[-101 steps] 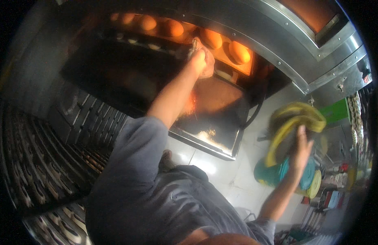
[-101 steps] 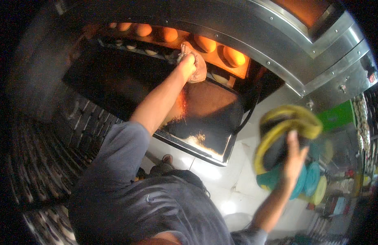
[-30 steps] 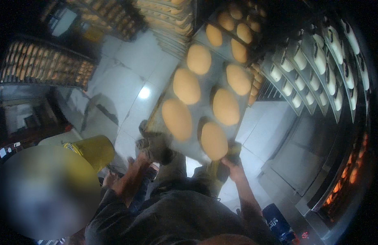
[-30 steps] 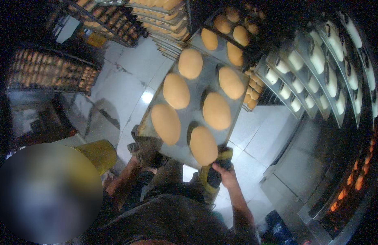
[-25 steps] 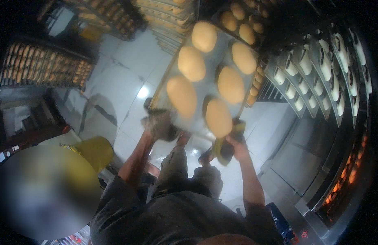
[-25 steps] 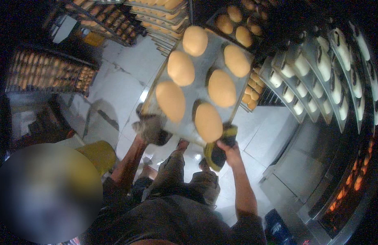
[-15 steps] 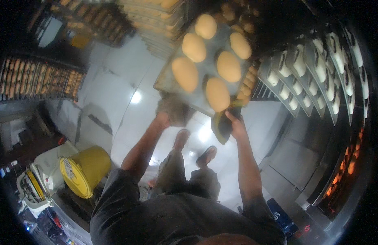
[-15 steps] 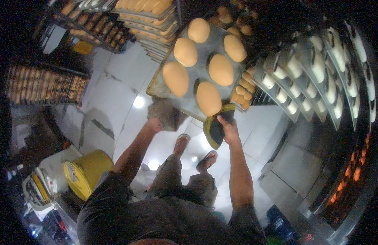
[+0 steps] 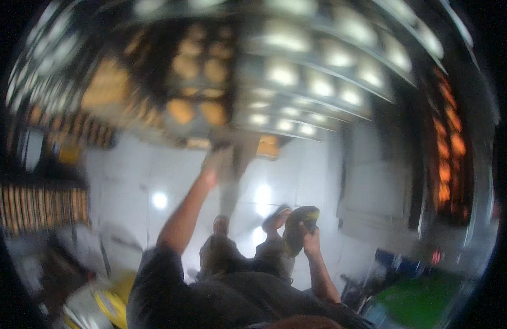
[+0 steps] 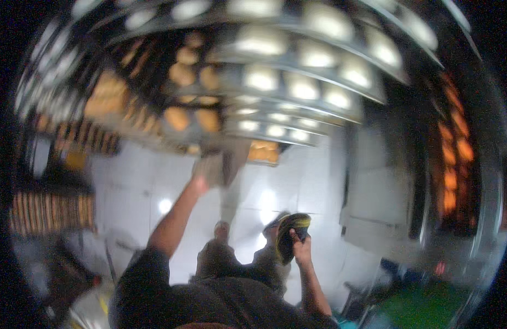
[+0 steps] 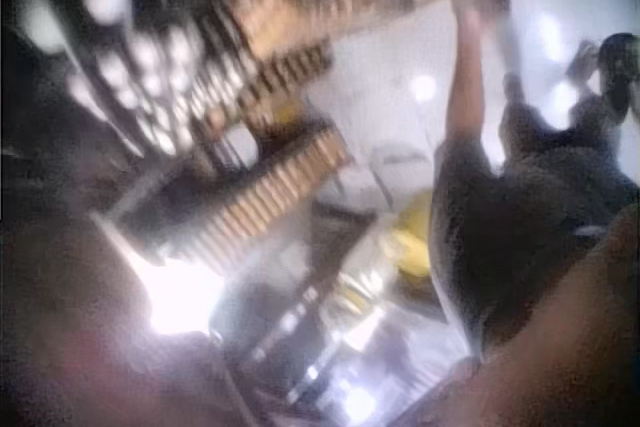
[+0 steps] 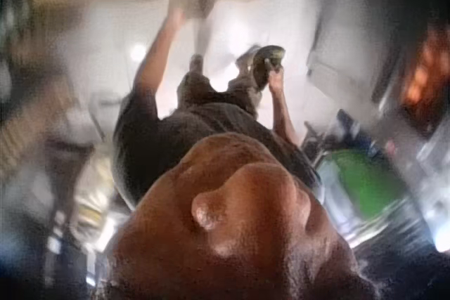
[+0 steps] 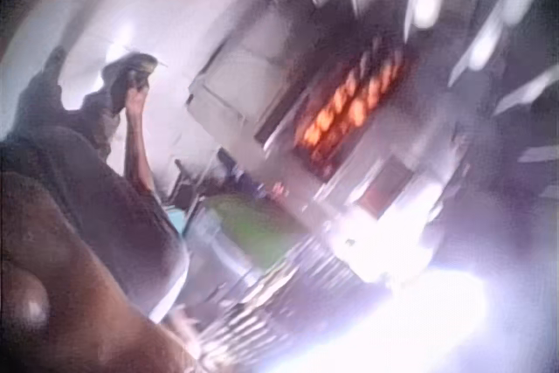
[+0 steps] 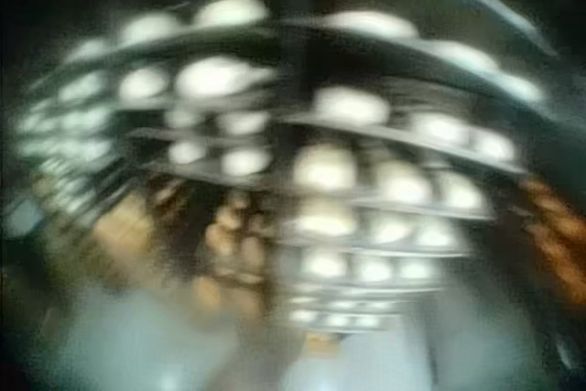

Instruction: The person uses heat-resistant cloths and mitts to unload trays of baked bread from an oven and place them onto racks, and then loads trays of raw dough into the oven.

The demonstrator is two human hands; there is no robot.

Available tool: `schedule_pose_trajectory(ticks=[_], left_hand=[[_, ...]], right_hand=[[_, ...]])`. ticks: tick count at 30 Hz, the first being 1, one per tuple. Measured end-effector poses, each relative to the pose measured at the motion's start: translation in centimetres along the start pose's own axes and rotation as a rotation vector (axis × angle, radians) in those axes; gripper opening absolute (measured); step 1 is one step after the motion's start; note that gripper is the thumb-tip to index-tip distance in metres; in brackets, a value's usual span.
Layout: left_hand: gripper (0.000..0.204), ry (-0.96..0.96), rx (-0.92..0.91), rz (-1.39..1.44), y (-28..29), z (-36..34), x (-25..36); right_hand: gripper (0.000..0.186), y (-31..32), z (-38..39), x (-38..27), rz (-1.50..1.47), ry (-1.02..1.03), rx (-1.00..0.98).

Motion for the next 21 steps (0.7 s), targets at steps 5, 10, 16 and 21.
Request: schedule_pose_trajectory(ticks=[5,10,16,21], left_hand=[[0.049,0.41,-0.266,0.141,-11.1,5.2,-16.5],[0.058,0.521,-0.537,0.144,-29.1,4.3,-21.9],[0.057,0.292,-0.778,0.016,-49.6,-6.5,-17.5],[0.049,0.09,-0.68,-0.122,-64.7,-20.6,-14.1]], right_hand=[[0.03,7.9,1.9,-8.5,0.158,0.129,0.292],[0.044,21.1,6.0,-23.7,0.604,0.715,0.634],[0.056,32.0,-2.4,-28.0,0.945,0.294,0.708],[0.061,32.2,-4.1,-29.1,0.743,0.197,0.654]])
Point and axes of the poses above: each hand's wrist, its own z-axis away from the middle knuckle, its own y-axis out of the back of the hand, x = y × z, the point moved 7 cm from there along -z, towards the middle knuckle, and after that the axes turned 2 degrees about -z, right-handed, at the moved point
